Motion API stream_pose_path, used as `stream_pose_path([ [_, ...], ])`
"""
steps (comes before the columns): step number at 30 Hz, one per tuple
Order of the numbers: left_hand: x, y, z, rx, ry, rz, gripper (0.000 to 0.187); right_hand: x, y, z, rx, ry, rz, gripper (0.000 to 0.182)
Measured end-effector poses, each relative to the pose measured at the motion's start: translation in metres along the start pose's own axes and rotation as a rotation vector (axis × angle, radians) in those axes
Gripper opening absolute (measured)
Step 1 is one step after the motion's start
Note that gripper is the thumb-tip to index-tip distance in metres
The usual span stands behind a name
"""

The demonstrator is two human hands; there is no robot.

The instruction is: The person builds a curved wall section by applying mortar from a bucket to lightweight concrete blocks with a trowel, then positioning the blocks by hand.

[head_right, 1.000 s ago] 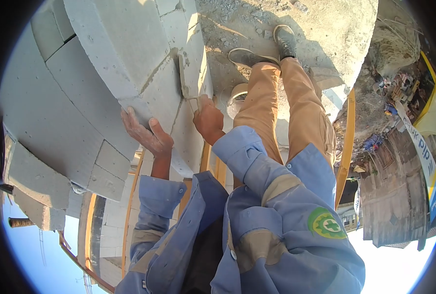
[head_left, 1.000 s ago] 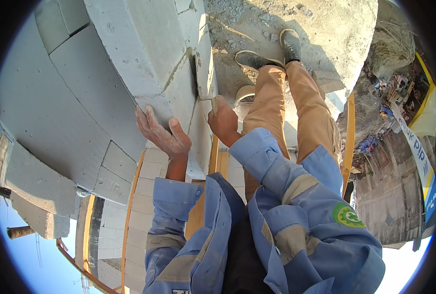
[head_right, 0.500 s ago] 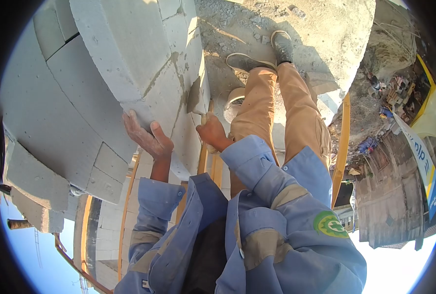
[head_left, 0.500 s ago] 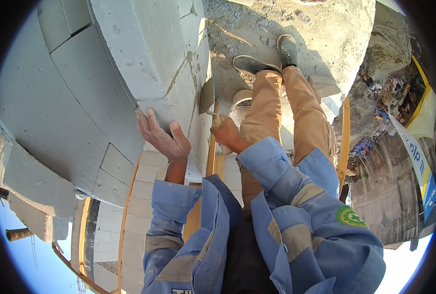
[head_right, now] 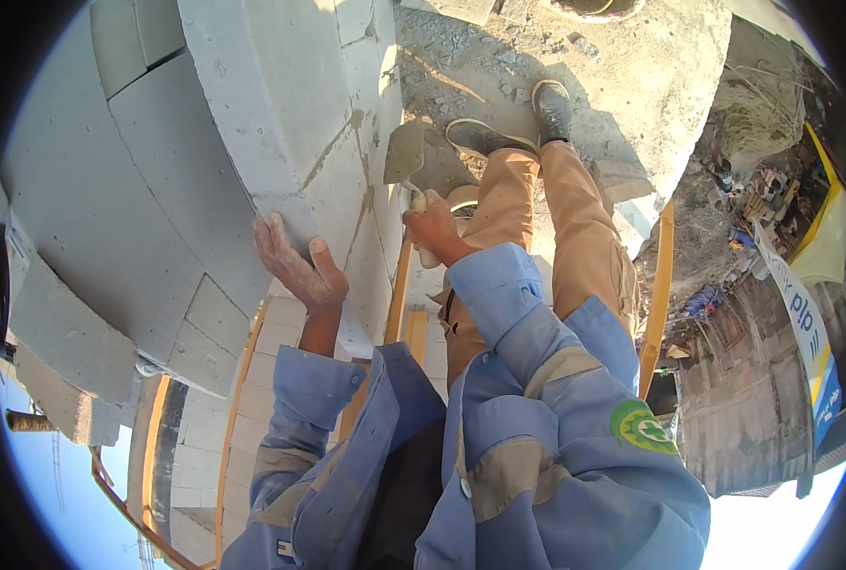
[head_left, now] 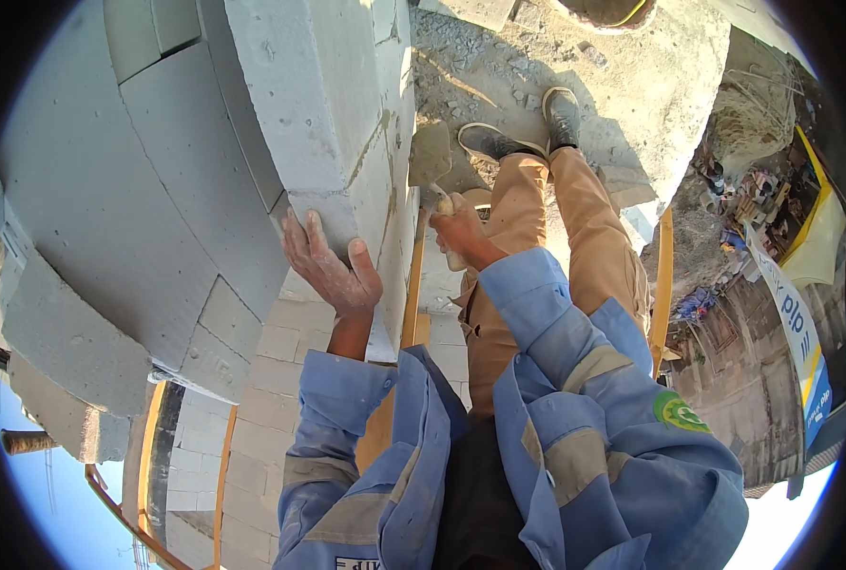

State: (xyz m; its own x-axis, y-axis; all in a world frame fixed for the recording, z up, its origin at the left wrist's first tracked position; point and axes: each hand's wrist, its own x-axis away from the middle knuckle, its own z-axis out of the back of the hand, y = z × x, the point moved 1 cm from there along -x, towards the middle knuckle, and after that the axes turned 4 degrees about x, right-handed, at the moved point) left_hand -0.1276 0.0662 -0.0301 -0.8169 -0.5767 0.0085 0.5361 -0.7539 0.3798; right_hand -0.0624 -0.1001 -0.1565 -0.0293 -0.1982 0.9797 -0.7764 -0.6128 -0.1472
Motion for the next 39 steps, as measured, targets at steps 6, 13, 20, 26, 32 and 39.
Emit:
stream_pose_path([
  [6, -0.001, -0.002, 0.000, 0.011, -0.019, 0.014, 0.058, -0.061, 0.014, -0.018, 0.194, 0.131, 0.317, 0.028],
  [13, -0.002, 0.002, -0.001, -0.003, -0.012, 0.033, 0.057, -0.047, -0.097, 0.018, 0.370, 0.307, 0.635, 0.035],
  [20, -0.003, 0.001, -0.001, -0.022, -0.021, 0.025, 0.057, -0.115, -0.138, 0.048, 0.502, 0.440, 0.556, 0.034],
  [26, -0.001, 0.000, 0.001, -0.028, -0.059, 0.028, 0.062, -0.078, -0.144, 0.056, 0.804, 0.298, 0.578, 0.028],
  [32, -0.036, 0.030, 0.008, -0.036, 0.025, 0.109, 0.064, 0.000, -0.132, 0.189, 0.660, 0.280, 0.589, 0.042],
  [39, -0.212, 0.081, -0.009, -0.244, 0.073, 0.090, 0.080, -0.065, -0.219, 0.333, 0.762, 0.451, 0.283, 0.038],
])
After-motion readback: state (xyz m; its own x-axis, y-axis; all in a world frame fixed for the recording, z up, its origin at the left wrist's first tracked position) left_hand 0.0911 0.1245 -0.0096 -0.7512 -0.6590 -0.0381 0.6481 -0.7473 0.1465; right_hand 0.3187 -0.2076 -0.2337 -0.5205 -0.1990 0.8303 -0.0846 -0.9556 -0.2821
